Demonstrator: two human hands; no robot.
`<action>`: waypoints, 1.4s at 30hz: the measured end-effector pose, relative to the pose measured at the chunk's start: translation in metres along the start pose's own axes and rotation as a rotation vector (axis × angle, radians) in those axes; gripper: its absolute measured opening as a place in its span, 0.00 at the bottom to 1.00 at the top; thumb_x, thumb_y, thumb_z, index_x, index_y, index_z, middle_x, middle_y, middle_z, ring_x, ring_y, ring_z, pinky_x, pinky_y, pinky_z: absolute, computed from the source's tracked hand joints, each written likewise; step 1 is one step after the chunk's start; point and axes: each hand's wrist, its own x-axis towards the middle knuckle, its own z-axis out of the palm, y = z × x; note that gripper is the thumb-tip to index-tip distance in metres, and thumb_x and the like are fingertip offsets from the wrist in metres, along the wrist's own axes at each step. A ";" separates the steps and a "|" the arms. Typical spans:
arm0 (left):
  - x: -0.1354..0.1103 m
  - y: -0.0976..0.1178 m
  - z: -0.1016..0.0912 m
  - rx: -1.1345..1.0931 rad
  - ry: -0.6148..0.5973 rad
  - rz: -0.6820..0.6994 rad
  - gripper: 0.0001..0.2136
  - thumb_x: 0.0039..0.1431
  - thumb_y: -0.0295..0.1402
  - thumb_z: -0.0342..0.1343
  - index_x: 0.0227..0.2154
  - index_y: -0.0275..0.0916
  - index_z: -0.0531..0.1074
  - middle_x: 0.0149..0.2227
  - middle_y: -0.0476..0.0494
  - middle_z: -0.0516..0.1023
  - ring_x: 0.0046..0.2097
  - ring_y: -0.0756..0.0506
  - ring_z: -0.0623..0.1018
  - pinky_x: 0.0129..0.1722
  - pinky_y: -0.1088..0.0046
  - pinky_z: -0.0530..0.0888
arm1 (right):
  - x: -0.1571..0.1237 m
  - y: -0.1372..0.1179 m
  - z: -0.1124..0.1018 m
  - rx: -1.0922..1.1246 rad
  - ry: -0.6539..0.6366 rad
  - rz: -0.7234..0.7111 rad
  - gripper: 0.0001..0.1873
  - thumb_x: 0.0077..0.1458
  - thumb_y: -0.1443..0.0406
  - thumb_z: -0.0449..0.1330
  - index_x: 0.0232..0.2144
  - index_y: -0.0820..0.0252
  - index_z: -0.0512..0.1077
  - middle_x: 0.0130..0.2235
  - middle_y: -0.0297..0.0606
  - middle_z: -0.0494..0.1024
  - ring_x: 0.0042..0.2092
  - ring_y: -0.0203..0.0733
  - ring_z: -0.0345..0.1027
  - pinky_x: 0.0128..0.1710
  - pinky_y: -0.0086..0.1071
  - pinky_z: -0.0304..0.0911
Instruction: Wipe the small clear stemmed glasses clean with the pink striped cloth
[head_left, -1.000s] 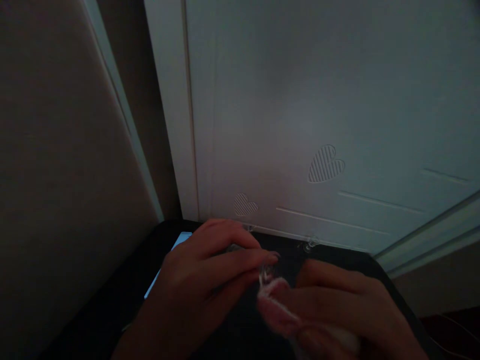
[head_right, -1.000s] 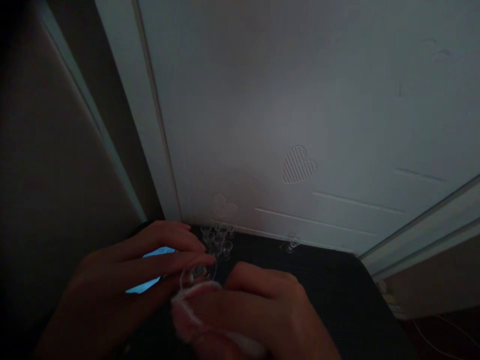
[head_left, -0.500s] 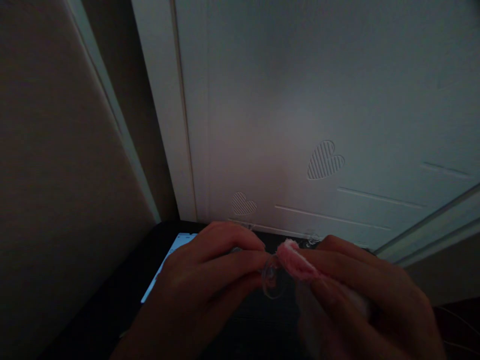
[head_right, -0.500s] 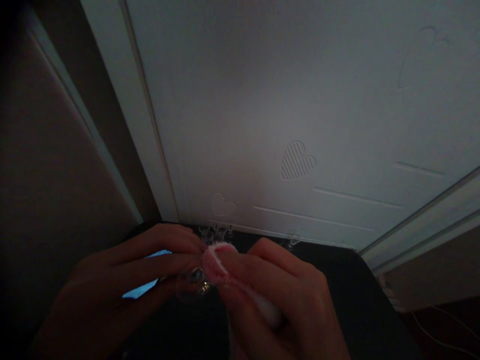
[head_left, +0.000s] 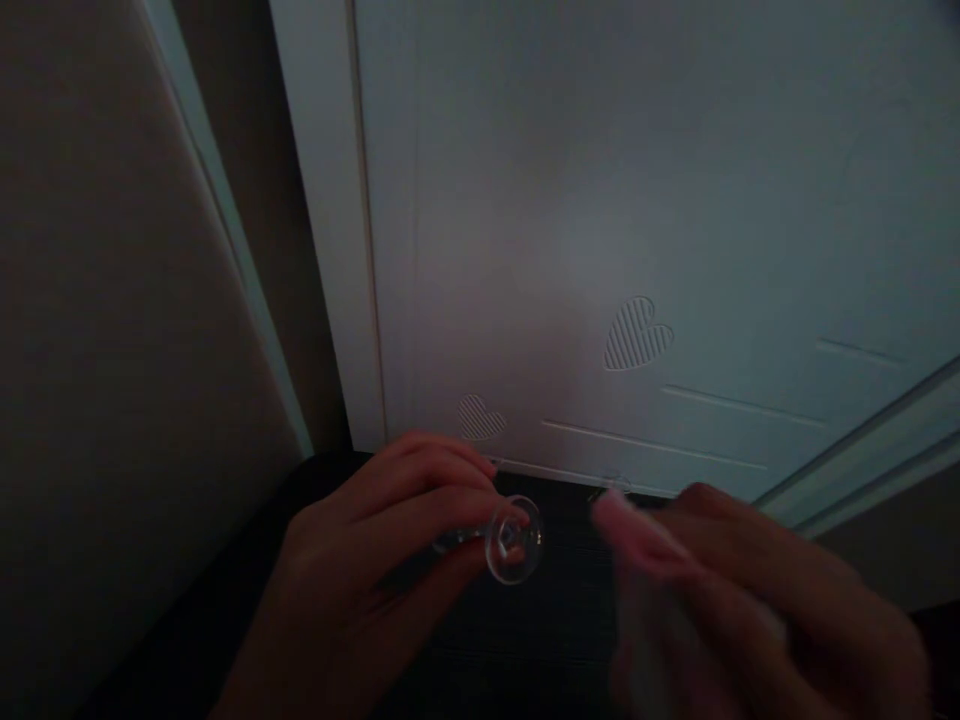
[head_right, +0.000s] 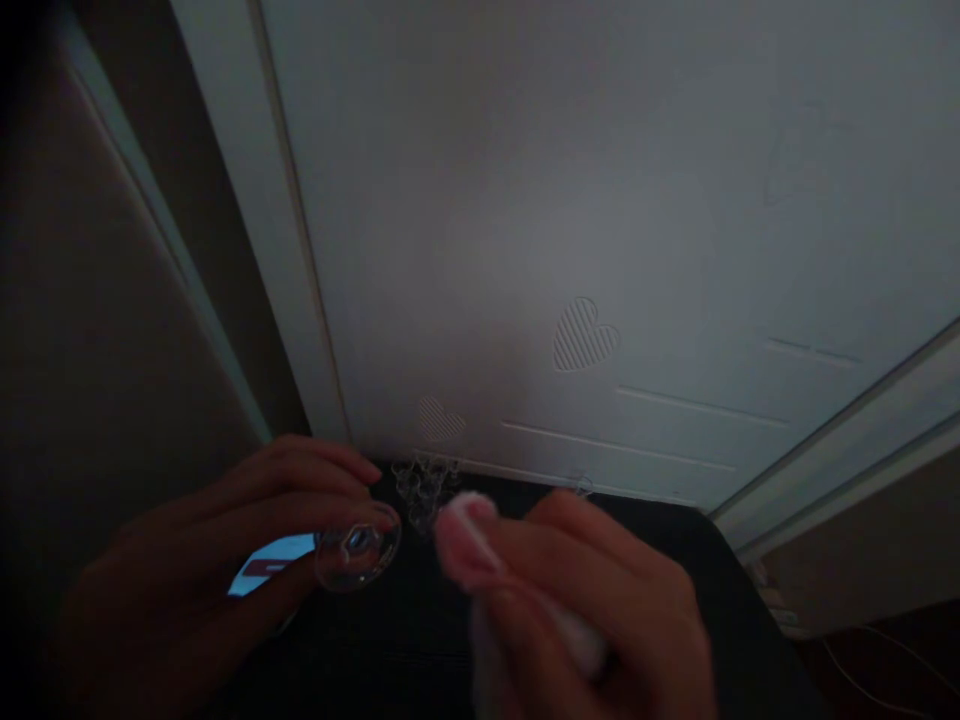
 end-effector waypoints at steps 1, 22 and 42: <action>-0.001 -0.001 0.000 -0.003 0.000 0.014 0.06 0.55 0.28 0.58 0.35 0.46 0.73 0.39 0.53 0.74 0.44 0.52 0.73 0.43 0.83 0.68 | -0.002 0.001 -0.001 0.032 0.090 0.078 0.12 0.53 0.66 0.56 0.38 0.52 0.77 0.22 0.33 0.72 0.18 0.34 0.65 0.12 0.25 0.60; 0.004 0.004 0.002 -0.142 -0.043 -0.044 0.08 0.50 0.23 0.61 0.31 0.45 0.74 0.36 0.53 0.75 0.42 0.51 0.74 0.42 0.81 0.71 | 0.010 -0.007 0.024 0.149 -0.097 0.117 0.10 0.53 0.66 0.59 0.37 0.51 0.78 0.23 0.29 0.69 0.23 0.31 0.65 0.20 0.24 0.60; 0.007 0.006 0.005 -0.158 0.073 -0.149 0.04 0.54 0.33 0.58 0.30 0.48 0.76 0.32 0.54 0.82 0.37 0.47 0.80 0.34 0.77 0.75 | 0.008 -0.006 0.018 0.107 -0.140 0.090 0.12 0.51 0.68 0.58 0.36 0.50 0.78 0.22 0.32 0.70 0.21 0.35 0.65 0.18 0.27 0.60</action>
